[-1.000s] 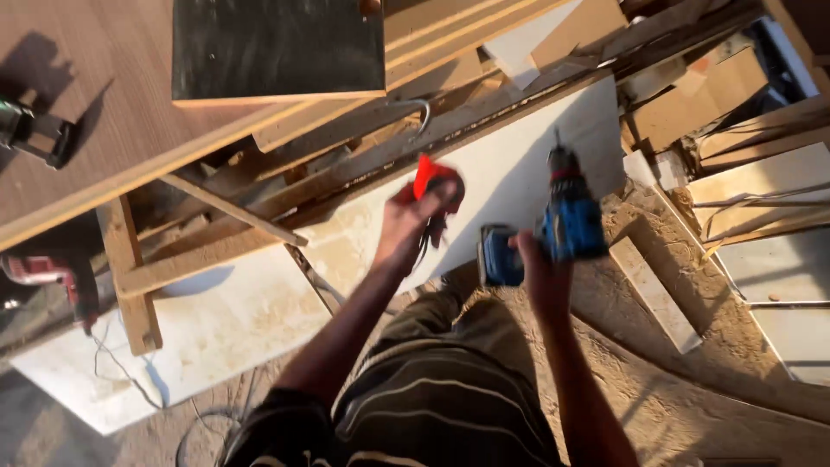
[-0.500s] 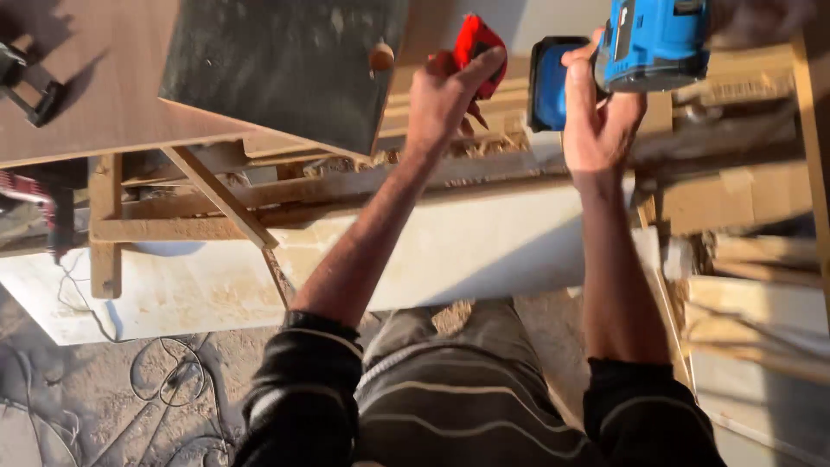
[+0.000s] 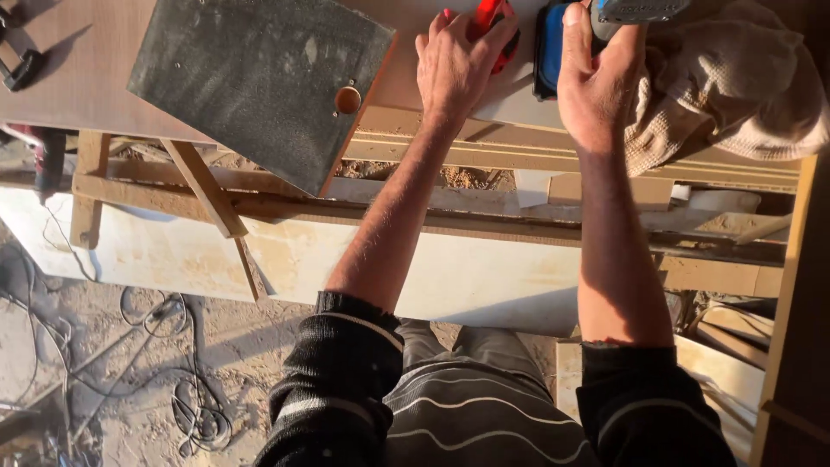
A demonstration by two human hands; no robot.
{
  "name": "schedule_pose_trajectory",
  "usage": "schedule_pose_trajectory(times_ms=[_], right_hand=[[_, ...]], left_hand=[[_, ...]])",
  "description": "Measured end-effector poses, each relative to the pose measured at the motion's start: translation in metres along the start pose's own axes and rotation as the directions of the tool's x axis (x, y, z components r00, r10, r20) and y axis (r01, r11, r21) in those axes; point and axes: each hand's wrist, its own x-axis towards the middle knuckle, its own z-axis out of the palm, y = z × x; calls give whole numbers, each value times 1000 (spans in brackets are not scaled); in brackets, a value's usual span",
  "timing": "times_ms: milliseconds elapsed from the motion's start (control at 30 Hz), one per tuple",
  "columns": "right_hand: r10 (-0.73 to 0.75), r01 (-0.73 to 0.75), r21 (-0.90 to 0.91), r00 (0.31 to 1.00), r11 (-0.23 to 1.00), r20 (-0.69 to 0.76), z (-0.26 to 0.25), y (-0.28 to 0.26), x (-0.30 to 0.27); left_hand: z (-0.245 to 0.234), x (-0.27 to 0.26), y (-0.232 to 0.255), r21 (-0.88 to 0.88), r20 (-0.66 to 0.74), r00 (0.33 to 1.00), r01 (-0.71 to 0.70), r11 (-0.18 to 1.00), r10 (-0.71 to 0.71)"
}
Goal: The person measures the interior dimensions of a wooden cabinet frame using a tape measure and marks the measurements with a red pen. They then walk through a cluttered workshop, mark a white board, and handle a drill and a small wooden box.
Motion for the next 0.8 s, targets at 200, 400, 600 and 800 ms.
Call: schedule_pose_trajectory(times_ms=[200, 400, 600, 800], right_hand=[[78, -90, 162, 994, 983, 76, -5, -9, 0], [-14, 41, 144, 983, 989, -184, -27, -73, -41], [164, -185, 612, 982, 769, 90, -7, -75, -158], [249, -701, 651, 712, 291, 656, -18, -103, -204]], left_hand=[[15, 1, -15, 47, -167, 986, -15, 999, 22], [-10, -6, -4, -609, -76, 961, 166, 775, -265], [-58, -110, 29, -896, 79, 921, 234, 377, -381], [-86, -235, 8, -777, 169, 921, 344, 527, -351]])
